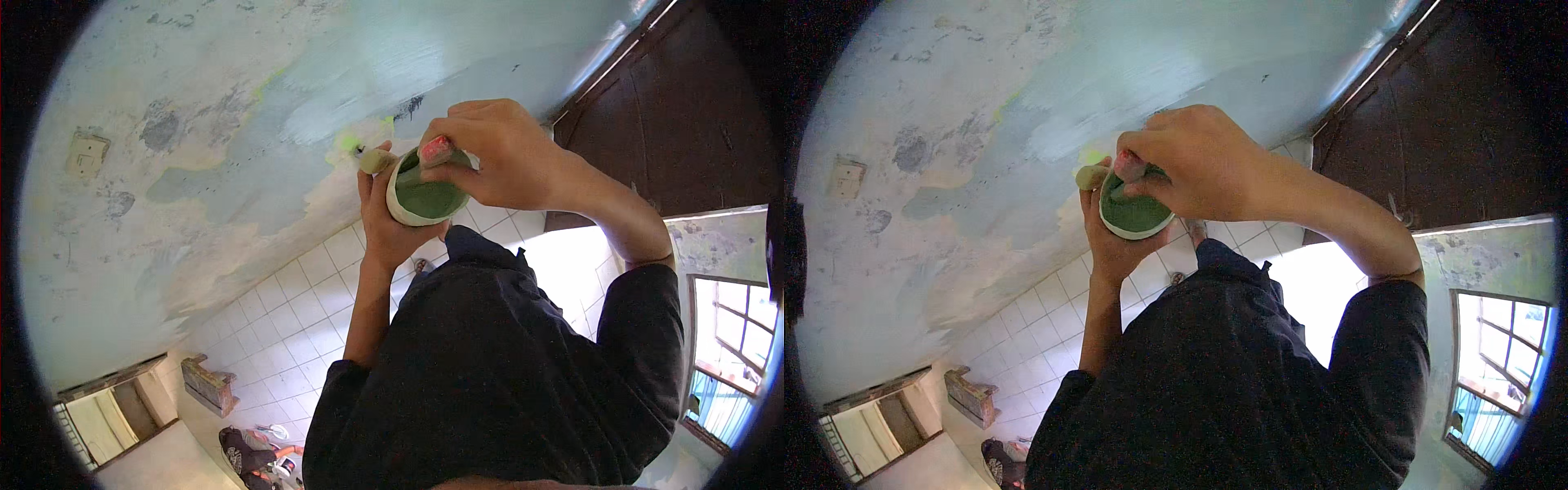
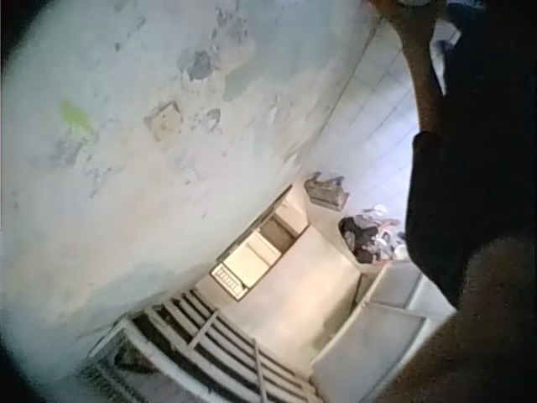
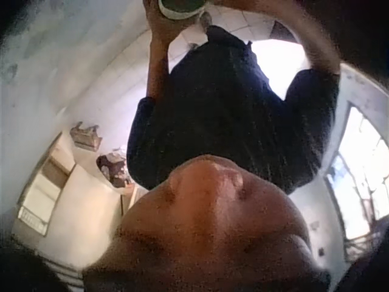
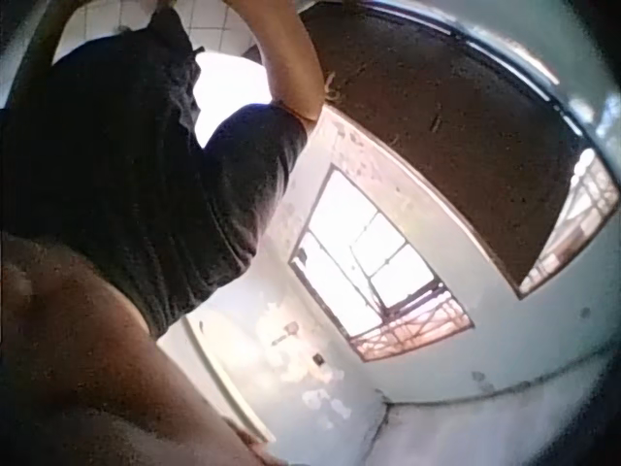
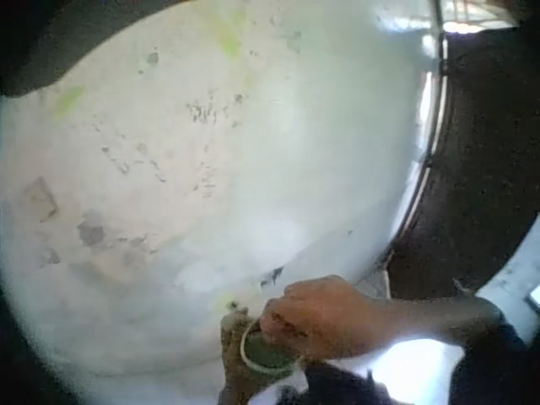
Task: The person paints a wall using a brush, dipping it into a container of green paint and applying it to the surface in several locations.
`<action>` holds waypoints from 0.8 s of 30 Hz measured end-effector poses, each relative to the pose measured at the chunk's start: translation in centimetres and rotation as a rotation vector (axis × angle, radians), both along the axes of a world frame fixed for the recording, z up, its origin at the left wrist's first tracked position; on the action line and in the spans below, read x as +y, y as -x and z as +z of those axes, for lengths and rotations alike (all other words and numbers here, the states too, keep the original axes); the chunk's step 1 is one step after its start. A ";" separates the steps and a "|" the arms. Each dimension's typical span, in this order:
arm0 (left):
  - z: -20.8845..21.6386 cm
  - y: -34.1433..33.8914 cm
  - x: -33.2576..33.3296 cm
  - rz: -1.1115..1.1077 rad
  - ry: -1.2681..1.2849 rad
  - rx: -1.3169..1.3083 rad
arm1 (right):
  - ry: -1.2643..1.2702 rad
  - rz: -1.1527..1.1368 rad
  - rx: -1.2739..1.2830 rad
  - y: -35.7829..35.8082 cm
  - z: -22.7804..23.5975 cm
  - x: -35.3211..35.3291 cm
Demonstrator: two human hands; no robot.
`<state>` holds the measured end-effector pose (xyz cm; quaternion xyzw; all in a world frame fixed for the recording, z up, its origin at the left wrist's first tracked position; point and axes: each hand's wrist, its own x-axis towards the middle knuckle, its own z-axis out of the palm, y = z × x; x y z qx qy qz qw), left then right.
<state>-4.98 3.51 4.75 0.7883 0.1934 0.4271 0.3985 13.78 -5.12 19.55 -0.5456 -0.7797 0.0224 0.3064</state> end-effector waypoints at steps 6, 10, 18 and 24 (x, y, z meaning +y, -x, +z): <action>-0.4 -0.6 0.4 -0.021 -0.039 0.001 | 0.032 -0.084 0.013 0.2 -0.4 -0.7; -0.4 -0.6 0.3 -0.014 -0.114 0.008 | 0.022 -0.089 -0.021 -0.1 -0.5 -0.8; -0.5 -1.1 0.2 -0.016 -0.028 -0.051 | 0.038 -0.063 0.008 -0.3 -0.9 -1.4; -0.3 -2.3 -0.8 -0.071 0.011 0.019 | 0.042 -0.111 0.046 -1.1 0.1 -3.2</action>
